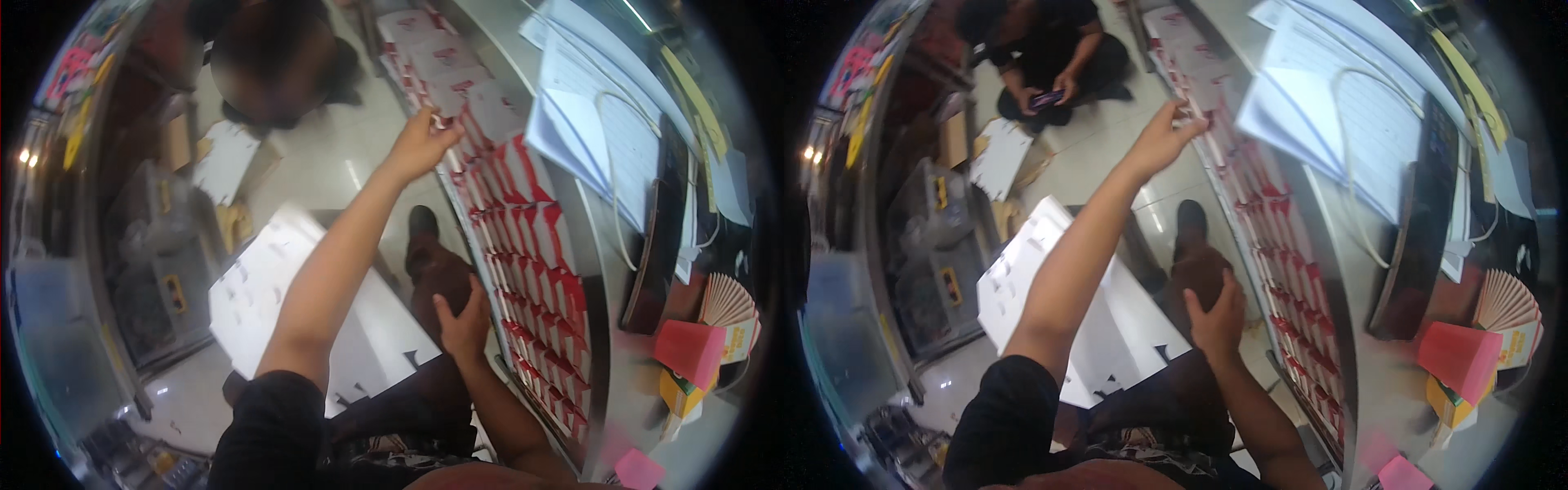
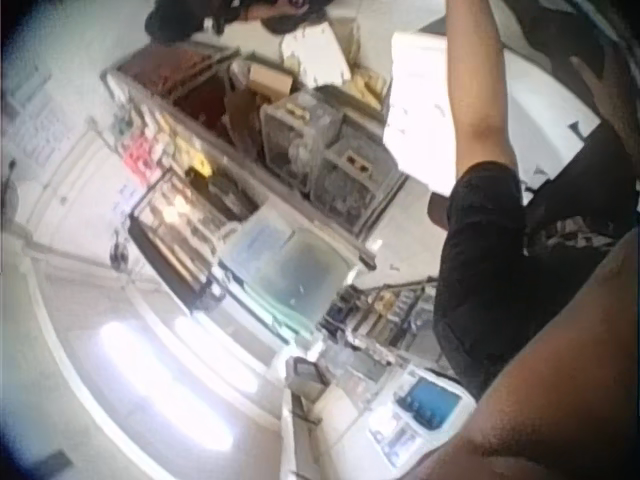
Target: The person sits on the floor and repeatedly folds flat white cardboard sheets into small rectangular boxes. They insert a red packet labeled 'SIPAMAN' into each box, close the flaps, and place the finished boxes onto a nearby stack.
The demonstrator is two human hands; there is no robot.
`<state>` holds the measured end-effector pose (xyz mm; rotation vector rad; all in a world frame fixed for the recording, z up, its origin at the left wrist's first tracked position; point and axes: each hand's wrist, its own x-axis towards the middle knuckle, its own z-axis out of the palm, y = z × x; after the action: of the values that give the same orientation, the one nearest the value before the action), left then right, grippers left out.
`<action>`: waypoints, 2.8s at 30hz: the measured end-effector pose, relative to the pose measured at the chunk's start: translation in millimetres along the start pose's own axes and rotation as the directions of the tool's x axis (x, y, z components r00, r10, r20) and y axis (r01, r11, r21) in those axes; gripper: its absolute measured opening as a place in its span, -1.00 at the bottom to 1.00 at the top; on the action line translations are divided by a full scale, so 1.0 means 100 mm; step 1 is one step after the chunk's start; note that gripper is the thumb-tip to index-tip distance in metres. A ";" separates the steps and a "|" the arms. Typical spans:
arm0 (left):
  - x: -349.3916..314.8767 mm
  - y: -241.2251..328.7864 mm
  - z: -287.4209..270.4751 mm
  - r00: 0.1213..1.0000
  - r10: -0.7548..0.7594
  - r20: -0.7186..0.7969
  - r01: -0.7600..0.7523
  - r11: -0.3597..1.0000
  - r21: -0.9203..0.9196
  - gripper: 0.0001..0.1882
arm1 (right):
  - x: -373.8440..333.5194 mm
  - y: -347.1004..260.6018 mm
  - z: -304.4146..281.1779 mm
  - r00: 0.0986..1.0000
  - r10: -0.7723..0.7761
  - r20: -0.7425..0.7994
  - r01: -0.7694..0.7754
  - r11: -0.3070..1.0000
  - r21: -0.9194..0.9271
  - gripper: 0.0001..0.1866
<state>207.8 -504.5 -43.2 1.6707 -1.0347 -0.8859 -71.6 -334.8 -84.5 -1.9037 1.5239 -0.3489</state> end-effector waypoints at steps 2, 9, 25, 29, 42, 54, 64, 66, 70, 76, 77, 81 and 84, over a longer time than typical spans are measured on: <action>-0.81 -0.05 -0.38 0.980 0.180 -0.080 -0.178 0.984 0.031 -0.43 | -0.01 -0.01 0.04 1.000 -0.007 0.008 0.007 1.000 0.023 -0.13; -4.14 -0.48 -1.32 0.590 -0.203 -0.782 0.379 0.924 0.046 -0.48 | -0.03 -0.01 0.10 0.996 -0.064 -0.059 0.066 0.997 0.035 -0.23; -5.44 -1.06 -0.98 0.475 -0.336 -0.814 0.549 0.836 -0.025 -0.18 | -0.26 -1.31 0.38 0.704 -0.708 0.051 0.702 0.684 -0.199 -0.58; -5.47 -1.04 -1.00 0.438 -0.262 -0.860 0.544 0.839 0.021 -0.31 | -0.29 -1.41 0.30 0.848 -0.451 0.278 0.482 0.875 -0.051 -0.66; -5.56 -0.62 -1.18 0.199 -0.258 -0.945 -0.069 0.959 -0.276 -0.67 | -0.64 -1.80 -0.61 0.760 -0.563 0.325 0.085 0.582 0.808 -0.70; -5.14 0.59 -1.28 0.767 -0.172 -0.618 -0.544 0.337 -0.768 -0.44 | -1.44 -2.14 -0.25 0.122 -0.992 -0.019 0.962 0.113 0.248 -0.55; -5.00 0.46 -1.12 0.680 -0.197 -0.706 -0.616 0.369 -0.696 -0.71 | -1.58 -1.90 -0.43 0.230 -0.924 0.305 0.269 0.362 0.893 -0.29; -4.98 0.48 -1.11 0.667 -0.206 -0.716 -0.609 0.402 -0.683 -0.72 | -1.63 -1.95 -0.43 0.264 -0.928 0.264 0.551 0.370 0.748 -0.24; -4.96 0.53 -1.04 0.728 -0.197 -0.657 -0.528 0.451 -0.720 -0.70 | -1.63 -2.11 -0.37 0.263 -0.965 0.001 0.875 0.239 0.420 -0.33; -4.93 0.59 -1.01 0.749 -0.146 -0.646 -0.498 0.519 -0.695 -0.66 | -1.52 -2.27 -0.39 0.199 -0.961 -0.191 0.919 0.115 0.378 -0.43; -4.94 0.59 -1.05 0.762 -0.113 -0.638 -0.485 0.554 -0.677 -0.66 | -1.52 -2.28 -0.41 0.225 -0.954 -0.200 0.893 0.120 0.433 -0.42; -4.92 0.58 -1.17 0.794 -0.039 -0.607 -0.448 0.637 -0.627 -0.67 | -1.49 -2.31 -0.43 0.362 -0.922 -0.140 0.781 0.218 0.585 -0.51; -4.91 0.58 -1.20 0.812 -0.058 -0.581 -0.440 0.592 -0.675 -0.68 | -1.46 -2.28 -0.46 0.277 -0.961 -0.001 0.812 0.233 0.535 -0.55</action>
<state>114.9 -23.1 92.8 0.8934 -0.2975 -0.5099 34.0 -190.2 124.3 -2.0994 -0.1455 -0.7533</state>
